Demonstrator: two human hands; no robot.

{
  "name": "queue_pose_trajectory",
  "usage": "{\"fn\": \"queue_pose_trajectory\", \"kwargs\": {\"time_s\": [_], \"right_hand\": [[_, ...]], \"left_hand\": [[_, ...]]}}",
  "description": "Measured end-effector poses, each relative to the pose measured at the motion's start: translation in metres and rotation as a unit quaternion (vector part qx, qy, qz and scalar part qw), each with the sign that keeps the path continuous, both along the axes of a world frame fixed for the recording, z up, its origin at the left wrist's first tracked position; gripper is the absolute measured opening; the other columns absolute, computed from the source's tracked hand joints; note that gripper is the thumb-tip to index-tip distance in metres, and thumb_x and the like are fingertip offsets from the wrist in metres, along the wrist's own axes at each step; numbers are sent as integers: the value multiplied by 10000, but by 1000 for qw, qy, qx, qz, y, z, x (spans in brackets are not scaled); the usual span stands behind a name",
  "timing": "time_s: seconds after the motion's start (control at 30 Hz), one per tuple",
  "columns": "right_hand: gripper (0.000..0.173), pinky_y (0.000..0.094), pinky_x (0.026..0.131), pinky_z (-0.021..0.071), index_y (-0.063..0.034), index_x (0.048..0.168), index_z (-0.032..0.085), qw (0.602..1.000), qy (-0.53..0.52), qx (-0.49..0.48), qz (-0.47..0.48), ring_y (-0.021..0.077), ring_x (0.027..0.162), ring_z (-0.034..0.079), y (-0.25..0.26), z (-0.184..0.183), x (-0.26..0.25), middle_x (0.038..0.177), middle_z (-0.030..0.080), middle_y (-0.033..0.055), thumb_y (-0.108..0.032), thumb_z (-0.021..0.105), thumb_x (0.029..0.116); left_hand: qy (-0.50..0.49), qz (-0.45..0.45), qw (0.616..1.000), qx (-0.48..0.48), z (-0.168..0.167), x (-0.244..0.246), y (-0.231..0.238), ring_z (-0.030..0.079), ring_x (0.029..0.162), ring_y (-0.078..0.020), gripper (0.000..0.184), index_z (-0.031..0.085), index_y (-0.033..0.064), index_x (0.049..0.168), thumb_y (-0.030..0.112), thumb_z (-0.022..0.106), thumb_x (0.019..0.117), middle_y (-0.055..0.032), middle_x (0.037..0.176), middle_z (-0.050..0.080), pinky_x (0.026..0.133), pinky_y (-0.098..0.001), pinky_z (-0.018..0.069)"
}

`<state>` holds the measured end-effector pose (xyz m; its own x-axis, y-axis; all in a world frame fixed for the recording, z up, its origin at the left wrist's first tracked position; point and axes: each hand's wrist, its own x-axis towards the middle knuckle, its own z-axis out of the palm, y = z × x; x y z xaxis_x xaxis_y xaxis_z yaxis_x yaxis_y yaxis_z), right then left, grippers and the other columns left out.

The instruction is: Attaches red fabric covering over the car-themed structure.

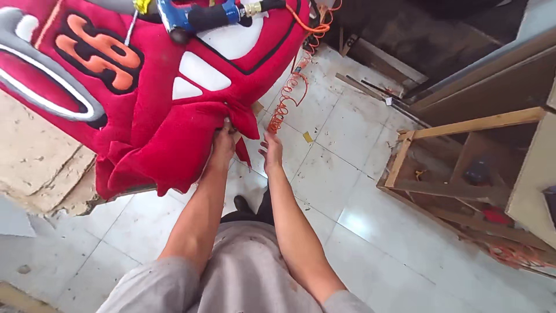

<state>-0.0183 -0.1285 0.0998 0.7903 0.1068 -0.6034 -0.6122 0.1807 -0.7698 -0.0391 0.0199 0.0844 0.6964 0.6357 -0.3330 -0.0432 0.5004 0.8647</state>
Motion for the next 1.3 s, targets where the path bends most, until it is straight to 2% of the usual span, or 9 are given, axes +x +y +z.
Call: {"fn": "queue_pose_trajectory", "kwargs": {"time_s": [0.07, 0.2, 0.5, 0.6, 0.7, 0.83, 0.97, 1.17, 1.3], "right_hand": [[700, 448, 923, 553, -74, 1461, 467, 990, 88, 110, 22, 281, 1115, 636, 19, 4, 11, 1322, 604, 176, -600, 521, 1003], [408, 207, 426, 425, -154, 1052, 593, 962, 20, 258, 81, 74, 461, 485, 44, 46, 36, 663, 572, 0, -503, 383, 1078], [300, 222, 635, 584, -107, 1101, 537, 941, 77, 299, -138, 99, 696, 675, 105, 122, 128, 856, 657, 38, -343, 352, 1092], [305, 336, 887, 576, -96, 1260, 540, 965, -86, 246, -20, 154, 994, 690, 110, 129, 146, 1104, 679, 34, -262, 327, 1120], [389, 331, 830, 587, -132, 1228, 593, 947, -261, 118, 146, 140, 972, 699, 93, 139, 155, 1115, 712, 4, -289, 253, 1123], [305, 382, 914, 586, 10, 1218, 661, 731, -547, -164, 372, 175, 1075, 679, 62, 126, 104, 1183, 703, 105, -152, 591, 969], [586, 558, 1109, 393, -142, 1318, 666, 479, -691, -324, 434, 291, 1371, 508, 75, 95, 80, 1413, 609, 94, -425, 804, 824], [433, 565, 917, 458, -181, 1162, 709, 355, -713, -332, 505, 314, 1152, 620, 106, 110, 113, 1218, 677, 91, -298, 841, 768], [410, 532, 869, 517, -147, 1122, 721, 382, -717, -304, 498, 329, 1117, 637, 104, 103, 118, 1205, 685, 104, -230, 843, 740]], "left_hand": [[10, -6, 1000, -1, 2, -3, 0, 625, 982, -151, 286, 576, 45, 1207, 294, 524, 1076, -41, 1016, 627, 967, -361, 525], [23, -1, 1000, 12, 8, 2, 0, 634, 888, -167, 283, 602, 8, 1117, 269, 497, 1087, -63, 928, 643, 876, -362, 542], [23, 0, 998, 57, -8, 5, -9, 661, 837, -103, 214, 666, -35, 1025, 151, 560, 1041, -43, 859, 694, 889, -310, 546], [26, 25, 996, 78, -9, 19, -9, 670, 878, -105, 223, 693, -47, 1021, 110, 536, 1043, -68, 884, 709, 920, -314, 546], [-74, 60, 994, 55, -16, 25, -11, 669, 834, -102, 161, 661, -45, 991, 27, 518, 1006, -45, 842, 694, 891, -316, 563], [-154, 62, 986, -28, -23, 28, -19, 677, 809, -104, 145, 656, 20, 986, 11, 512, 989, -8, 828, 704, 853, -331, 571], [-128, 21, 989, -68, -50, 27, -20, 660, 948, -127, 186, 638, -53, 1108, -18, 494, 995, -81, 987, 703, 914, -334, 545], [-79, 19, 997, -2, -31, 30, -10, 646, 861, -77, 154, 616, -88, 1083, -53, 507, 979, -70, 910, 673, 891, -269, 543], [-100, 32, 994, 13, -19, 28, -7, 648, 796, -66, 122, 635, -64, 1018, -51, 522, 972, -34, 835, 675, 851, -262, 552]]}}
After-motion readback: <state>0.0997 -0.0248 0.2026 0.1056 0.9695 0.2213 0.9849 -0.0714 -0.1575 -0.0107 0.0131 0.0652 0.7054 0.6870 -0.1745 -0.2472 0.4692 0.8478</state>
